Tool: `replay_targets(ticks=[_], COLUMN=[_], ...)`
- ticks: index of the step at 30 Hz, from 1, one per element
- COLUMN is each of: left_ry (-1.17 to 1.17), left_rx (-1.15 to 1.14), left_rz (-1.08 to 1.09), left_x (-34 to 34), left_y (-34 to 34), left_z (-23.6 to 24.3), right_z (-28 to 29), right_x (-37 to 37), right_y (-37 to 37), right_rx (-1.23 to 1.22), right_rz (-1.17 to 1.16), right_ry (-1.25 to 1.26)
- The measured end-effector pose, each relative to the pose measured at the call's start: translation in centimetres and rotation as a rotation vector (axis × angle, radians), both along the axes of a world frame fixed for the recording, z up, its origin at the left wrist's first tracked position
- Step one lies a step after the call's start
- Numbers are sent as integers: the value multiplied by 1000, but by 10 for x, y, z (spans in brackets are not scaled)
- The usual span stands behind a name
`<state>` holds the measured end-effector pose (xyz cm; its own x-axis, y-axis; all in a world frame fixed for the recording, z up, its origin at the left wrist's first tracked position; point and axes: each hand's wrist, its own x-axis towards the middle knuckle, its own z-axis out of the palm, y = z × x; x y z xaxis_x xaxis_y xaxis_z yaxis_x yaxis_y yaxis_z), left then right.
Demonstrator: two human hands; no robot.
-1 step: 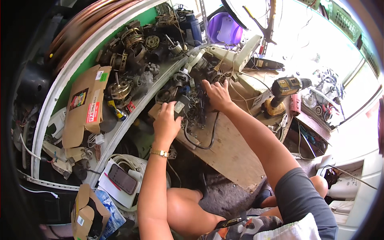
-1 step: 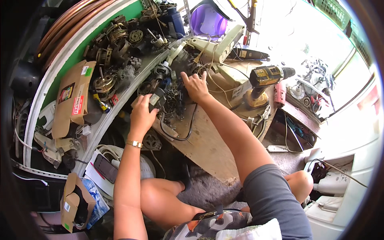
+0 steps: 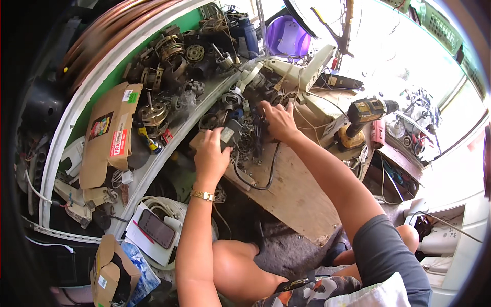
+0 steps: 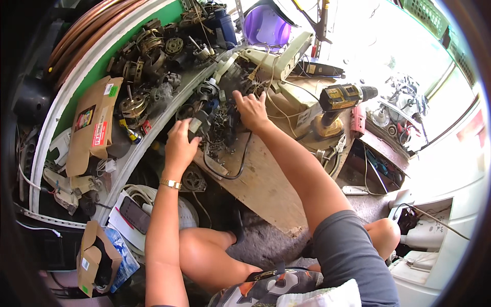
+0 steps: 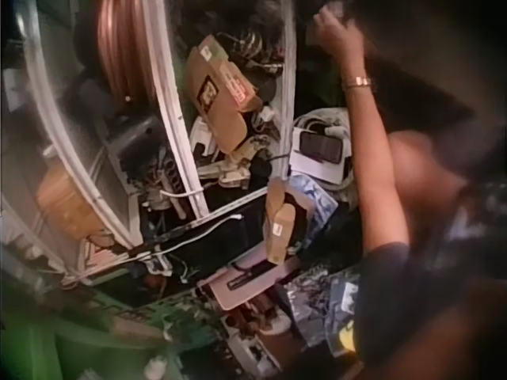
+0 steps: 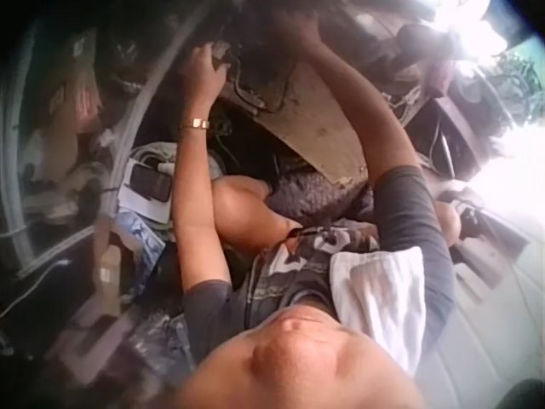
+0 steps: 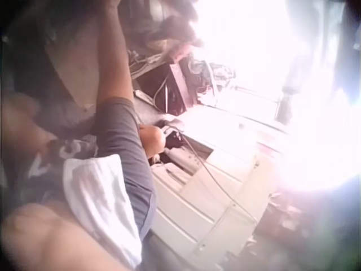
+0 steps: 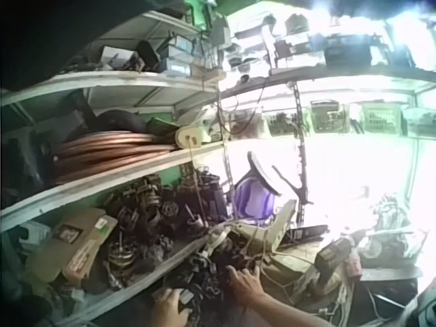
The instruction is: The person sets down a drill, handles disassembled motor stator components, and trims and separates the stator wires using scissors and by hand.
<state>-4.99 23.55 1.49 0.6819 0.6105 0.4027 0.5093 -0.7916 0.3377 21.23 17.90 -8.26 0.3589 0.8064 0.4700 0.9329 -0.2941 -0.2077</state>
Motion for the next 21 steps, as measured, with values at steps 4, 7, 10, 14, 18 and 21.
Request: replay_targets(ticks=[4,7,10,14,18,21], left_ry=[-196,-385,-586,-505,-318,-231], left_rx=[20,-157,-174,-259,-180,-168], left_rz=[17,25,35,23,108,150], left_x=[-13,-21,-34,-94,-135,-147], left_y=[13,24,33,46,34,16], left_z=[12,17,30,51,52,54], right_z=[25,38,48,76,91,81], right_x=[7,12,12,-41,-78,-89], right_y=[-9,-18,-29,-55,-91,-103], right_rx=[52,173,354,392,366,373], right_rz=[0,40,95,246,336,476], right_ry=[505,742,865,984,850,727])
